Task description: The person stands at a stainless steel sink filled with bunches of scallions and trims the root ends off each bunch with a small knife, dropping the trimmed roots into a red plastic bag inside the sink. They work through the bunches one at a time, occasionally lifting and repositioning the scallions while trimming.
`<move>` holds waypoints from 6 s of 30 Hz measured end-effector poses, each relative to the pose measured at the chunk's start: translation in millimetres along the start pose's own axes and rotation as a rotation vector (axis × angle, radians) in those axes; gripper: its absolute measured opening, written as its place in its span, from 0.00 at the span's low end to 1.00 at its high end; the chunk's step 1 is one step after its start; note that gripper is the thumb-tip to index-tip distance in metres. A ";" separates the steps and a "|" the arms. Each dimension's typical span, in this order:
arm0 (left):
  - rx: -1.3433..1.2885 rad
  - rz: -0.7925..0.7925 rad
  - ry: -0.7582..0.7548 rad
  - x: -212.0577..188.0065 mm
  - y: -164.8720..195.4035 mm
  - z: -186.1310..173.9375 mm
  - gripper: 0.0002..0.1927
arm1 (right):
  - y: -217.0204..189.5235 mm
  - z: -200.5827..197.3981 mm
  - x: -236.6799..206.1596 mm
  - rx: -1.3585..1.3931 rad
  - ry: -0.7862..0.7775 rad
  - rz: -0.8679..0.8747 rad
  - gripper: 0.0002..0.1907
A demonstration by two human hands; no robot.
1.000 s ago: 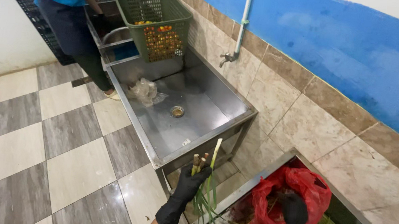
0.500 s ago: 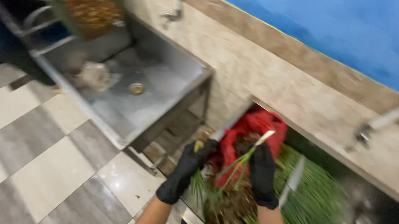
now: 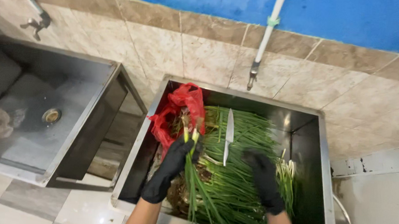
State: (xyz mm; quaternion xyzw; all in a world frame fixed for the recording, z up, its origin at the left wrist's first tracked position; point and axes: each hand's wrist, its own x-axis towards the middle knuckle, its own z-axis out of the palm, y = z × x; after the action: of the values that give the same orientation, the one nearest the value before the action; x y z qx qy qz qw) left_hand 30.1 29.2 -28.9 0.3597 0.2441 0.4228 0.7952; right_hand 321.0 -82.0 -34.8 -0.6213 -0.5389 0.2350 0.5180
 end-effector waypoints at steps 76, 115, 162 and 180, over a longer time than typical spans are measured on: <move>0.369 0.281 0.453 -69.3 146.6 -123.9 0.08 | -167.2 312.7 111.7 -0.101 -0.068 -0.776 0.10; 0.372 0.270 0.416 -49.0 80.1 -175.9 0.16 | -90.9 355.7 113.5 1.004 -0.128 -0.312 0.15; 0.069 0.210 0.101 -11.4 42.1 26.4 0.23 | -105.4 108.3 72.5 0.567 -0.699 0.114 0.09; 0.436 0.290 0.293 -55.2 116.1 -21.2 0.16 | -164.1 178.9 86.4 0.620 -0.657 0.016 0.09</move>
State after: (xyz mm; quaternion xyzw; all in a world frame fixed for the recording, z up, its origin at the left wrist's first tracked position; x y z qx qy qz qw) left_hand -71.2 34.7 52.9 0.4882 0.3876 0.5168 0.5868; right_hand 125.7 47.5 72.3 -0.3334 -0.5742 0.5738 0.4794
